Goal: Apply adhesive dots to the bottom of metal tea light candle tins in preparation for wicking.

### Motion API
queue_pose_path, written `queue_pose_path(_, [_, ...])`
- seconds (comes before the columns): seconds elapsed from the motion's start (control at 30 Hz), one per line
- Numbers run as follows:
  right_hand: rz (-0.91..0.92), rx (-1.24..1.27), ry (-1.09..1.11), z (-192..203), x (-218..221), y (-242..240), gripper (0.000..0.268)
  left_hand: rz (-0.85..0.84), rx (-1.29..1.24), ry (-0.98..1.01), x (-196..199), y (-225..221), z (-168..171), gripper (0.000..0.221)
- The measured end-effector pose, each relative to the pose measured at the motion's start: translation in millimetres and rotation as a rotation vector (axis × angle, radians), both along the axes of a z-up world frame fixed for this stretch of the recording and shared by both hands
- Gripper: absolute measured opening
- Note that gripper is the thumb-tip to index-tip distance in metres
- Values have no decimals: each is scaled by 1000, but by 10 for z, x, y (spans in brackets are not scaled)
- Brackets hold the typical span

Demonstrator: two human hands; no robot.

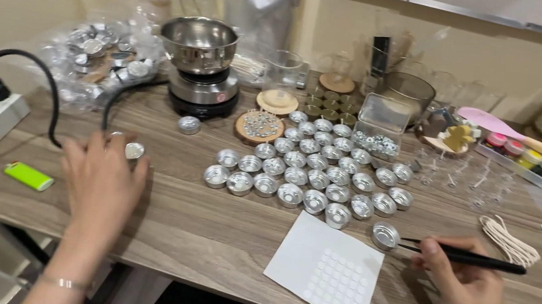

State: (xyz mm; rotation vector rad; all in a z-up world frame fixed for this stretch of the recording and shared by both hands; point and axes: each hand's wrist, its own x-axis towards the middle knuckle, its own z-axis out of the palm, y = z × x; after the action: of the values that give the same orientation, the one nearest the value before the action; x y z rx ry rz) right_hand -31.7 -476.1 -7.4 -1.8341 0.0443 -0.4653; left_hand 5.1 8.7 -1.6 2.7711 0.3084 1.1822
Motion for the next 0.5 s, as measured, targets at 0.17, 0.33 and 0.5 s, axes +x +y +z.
queue_pose_path(0.17, [-42,-19,26,57,-18,45,27,13,141,146,223,221,91,44])
queue_pose_path(0.33, [-51,-18,16,53,-21,37,26,29,179,322,275,170,20,39])
queue_pose_path(0.5, [-56,15,46,93,-42,71,25,-147,-30,315,224,-128,47,38])
